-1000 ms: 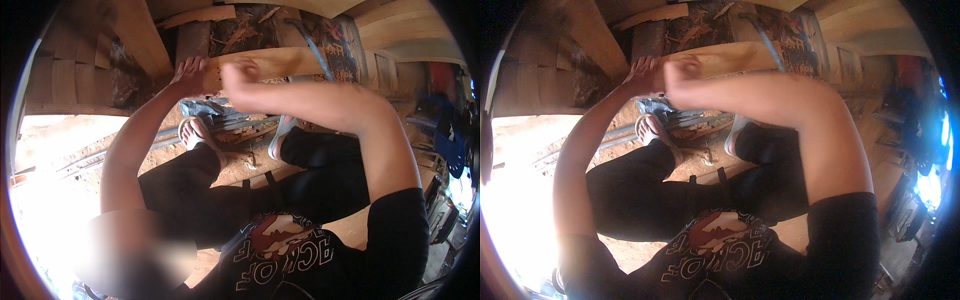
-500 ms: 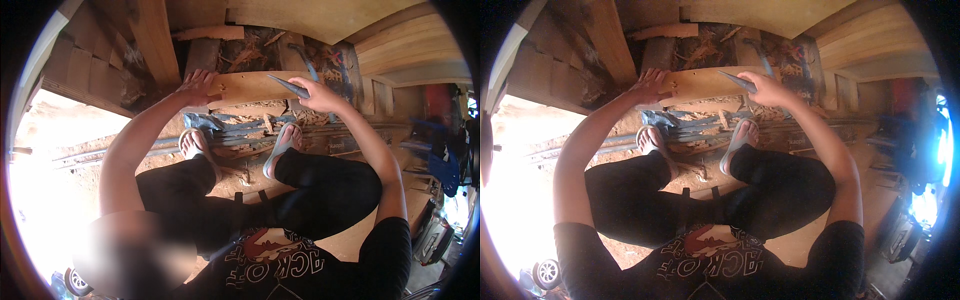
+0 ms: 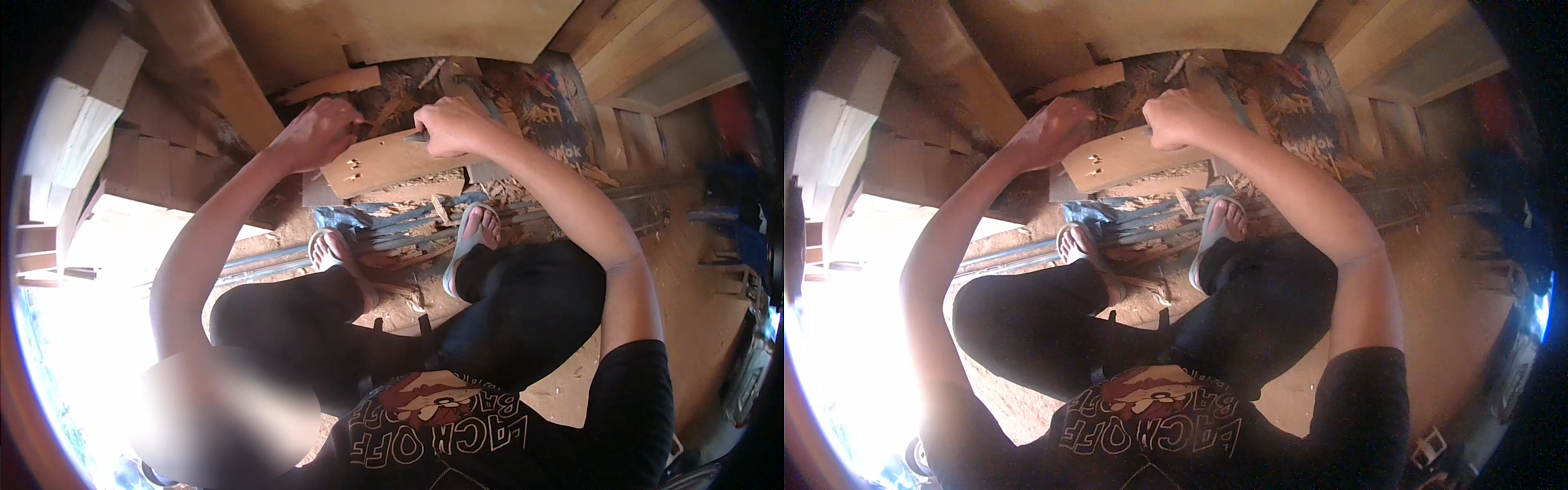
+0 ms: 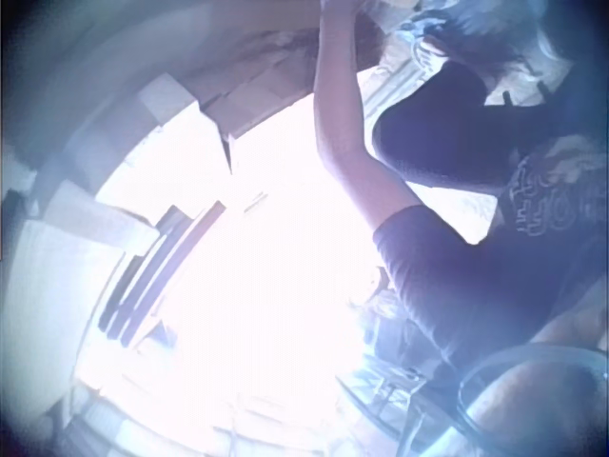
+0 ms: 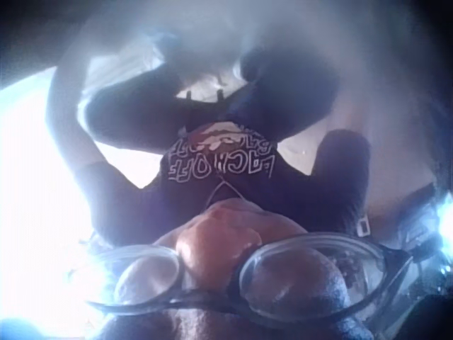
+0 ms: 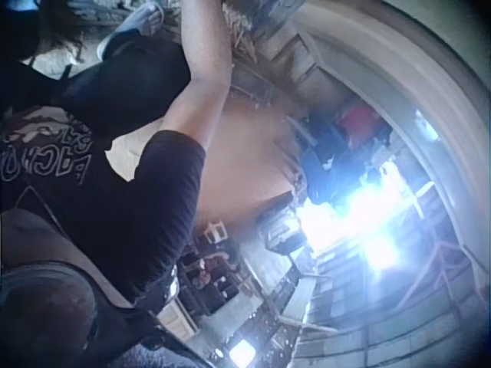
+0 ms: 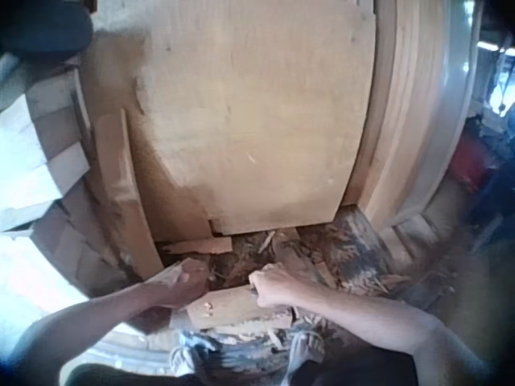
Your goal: The person sits cross-legged on the floor and uses a hammer and a small wooden mallet to repeatedly strike a piece of wood, carving out small sections and creating holes. The person occasionally adjusts the wood and removes debris.
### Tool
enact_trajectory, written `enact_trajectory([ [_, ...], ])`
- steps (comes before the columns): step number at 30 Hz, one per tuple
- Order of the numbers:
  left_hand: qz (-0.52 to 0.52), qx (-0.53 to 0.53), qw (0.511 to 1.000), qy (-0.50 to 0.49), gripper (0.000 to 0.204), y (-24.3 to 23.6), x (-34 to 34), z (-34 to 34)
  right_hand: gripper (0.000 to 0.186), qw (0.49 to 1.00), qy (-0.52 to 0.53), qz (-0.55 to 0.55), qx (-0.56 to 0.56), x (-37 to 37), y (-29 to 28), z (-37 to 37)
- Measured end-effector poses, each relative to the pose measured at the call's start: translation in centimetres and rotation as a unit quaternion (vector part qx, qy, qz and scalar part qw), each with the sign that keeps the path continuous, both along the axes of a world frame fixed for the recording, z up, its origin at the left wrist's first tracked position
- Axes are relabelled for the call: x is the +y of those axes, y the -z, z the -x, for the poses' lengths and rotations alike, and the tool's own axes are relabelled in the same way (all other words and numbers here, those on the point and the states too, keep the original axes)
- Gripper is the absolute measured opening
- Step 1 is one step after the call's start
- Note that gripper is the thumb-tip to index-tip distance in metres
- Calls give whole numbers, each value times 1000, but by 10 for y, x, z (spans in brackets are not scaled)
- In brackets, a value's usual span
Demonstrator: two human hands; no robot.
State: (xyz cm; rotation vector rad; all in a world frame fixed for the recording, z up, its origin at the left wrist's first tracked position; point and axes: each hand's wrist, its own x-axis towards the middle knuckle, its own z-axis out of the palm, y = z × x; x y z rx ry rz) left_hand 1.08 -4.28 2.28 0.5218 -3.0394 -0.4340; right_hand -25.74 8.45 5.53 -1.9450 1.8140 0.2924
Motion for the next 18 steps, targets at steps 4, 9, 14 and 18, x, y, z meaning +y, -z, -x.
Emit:
enact_trajectory([
  [4,-21,52,996,-62,53,-36,-9,17,40,997,4,69,-29,-21,-16,4],
  [9,-139,108,976,-131,67,-30,20,49,37,956,16,249,-154,-46,-15,-11],
  [14,-152,232,930,-239,64,14,65,57,31,904,-6,341,-256,-20,14,-31],
  [18,-131,284,893,-324,48,40,86,66,46,878,5,318,-357,-6,18,-36],
])
